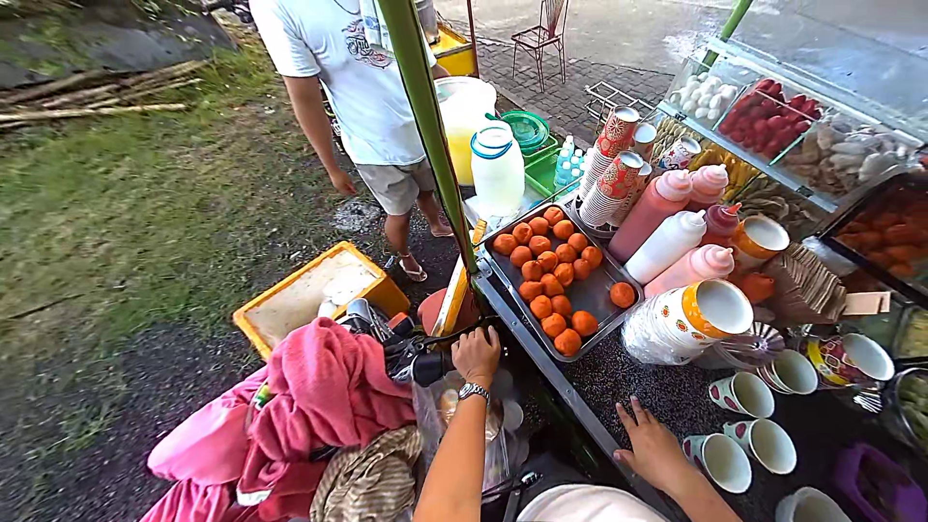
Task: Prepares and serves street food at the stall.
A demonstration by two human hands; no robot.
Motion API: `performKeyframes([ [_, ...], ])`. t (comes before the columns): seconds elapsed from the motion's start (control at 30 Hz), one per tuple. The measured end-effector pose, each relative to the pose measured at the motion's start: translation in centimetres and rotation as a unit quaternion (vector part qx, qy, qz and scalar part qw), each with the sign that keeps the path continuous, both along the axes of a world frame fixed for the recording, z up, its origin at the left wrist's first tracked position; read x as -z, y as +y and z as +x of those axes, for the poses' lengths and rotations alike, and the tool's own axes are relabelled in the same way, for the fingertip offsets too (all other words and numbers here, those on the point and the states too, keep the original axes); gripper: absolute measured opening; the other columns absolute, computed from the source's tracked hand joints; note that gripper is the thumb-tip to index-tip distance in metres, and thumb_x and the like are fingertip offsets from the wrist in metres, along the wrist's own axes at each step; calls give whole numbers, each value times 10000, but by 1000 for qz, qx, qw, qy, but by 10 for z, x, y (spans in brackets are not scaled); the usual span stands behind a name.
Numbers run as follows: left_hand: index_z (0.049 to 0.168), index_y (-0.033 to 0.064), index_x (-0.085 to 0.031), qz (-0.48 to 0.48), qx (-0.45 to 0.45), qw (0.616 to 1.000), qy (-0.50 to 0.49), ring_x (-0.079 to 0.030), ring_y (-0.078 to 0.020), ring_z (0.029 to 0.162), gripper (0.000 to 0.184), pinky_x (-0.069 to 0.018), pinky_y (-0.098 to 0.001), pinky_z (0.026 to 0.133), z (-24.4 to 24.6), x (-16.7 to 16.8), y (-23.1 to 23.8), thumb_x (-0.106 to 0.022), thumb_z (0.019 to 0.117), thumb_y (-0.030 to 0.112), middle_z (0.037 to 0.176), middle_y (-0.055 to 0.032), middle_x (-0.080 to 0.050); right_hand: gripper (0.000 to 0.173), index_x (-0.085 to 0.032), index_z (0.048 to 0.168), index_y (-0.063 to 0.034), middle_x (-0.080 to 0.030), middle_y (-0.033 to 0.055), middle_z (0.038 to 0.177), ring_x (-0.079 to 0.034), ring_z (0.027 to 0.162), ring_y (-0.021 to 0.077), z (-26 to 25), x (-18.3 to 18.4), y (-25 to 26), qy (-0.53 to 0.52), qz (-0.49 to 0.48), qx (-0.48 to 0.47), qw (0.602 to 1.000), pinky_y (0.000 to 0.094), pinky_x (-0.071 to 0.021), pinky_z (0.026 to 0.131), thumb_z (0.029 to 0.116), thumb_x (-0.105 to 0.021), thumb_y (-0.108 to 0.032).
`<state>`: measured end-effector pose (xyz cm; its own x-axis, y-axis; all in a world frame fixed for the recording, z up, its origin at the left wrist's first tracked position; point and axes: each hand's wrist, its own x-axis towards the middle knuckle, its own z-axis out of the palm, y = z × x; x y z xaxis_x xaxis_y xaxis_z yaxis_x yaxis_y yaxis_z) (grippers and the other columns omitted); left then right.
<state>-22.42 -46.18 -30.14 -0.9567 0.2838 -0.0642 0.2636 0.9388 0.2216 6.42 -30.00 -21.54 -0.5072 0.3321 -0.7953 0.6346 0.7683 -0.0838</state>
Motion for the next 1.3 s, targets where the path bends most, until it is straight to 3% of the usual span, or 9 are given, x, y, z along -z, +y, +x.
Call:
performKeyframes([
  [0.17,1080,22,-741,4,3,1000,27,-676,-318,1128,489,-435,-504,1024,1,3,-1,-394,1048,365,1091,-155,-750,814,-261,1634,-69,-156,235,1703,-302,1527,422,-2,-5,7,5,-20,17,1000,532,-323,1206,1023,-597,-488],
  [0.67,1093,18,-743,14,18,1000,20,-672,-323,1148,455,-433,-514,1042,2,0,-2,-422,1043,337,1110,-162,-748,769,-307,1620,-66,-174,226,1702,-311,1521,425,3,-1,4,36,-11,33,999,549,-321,1202,1031,-591,-470],
  [1.3,1037,21,-749,23,20,998,48,-683,-313,1112,445,-442,-497,1012,3,6,-2,-428,1034,329,1069,-148,-755,751,-285,1631,-89,-166,200,1711,-293,1538,395,5,3,2,29,8,25,999,523,-324,1206,1047,-559,-473],
])
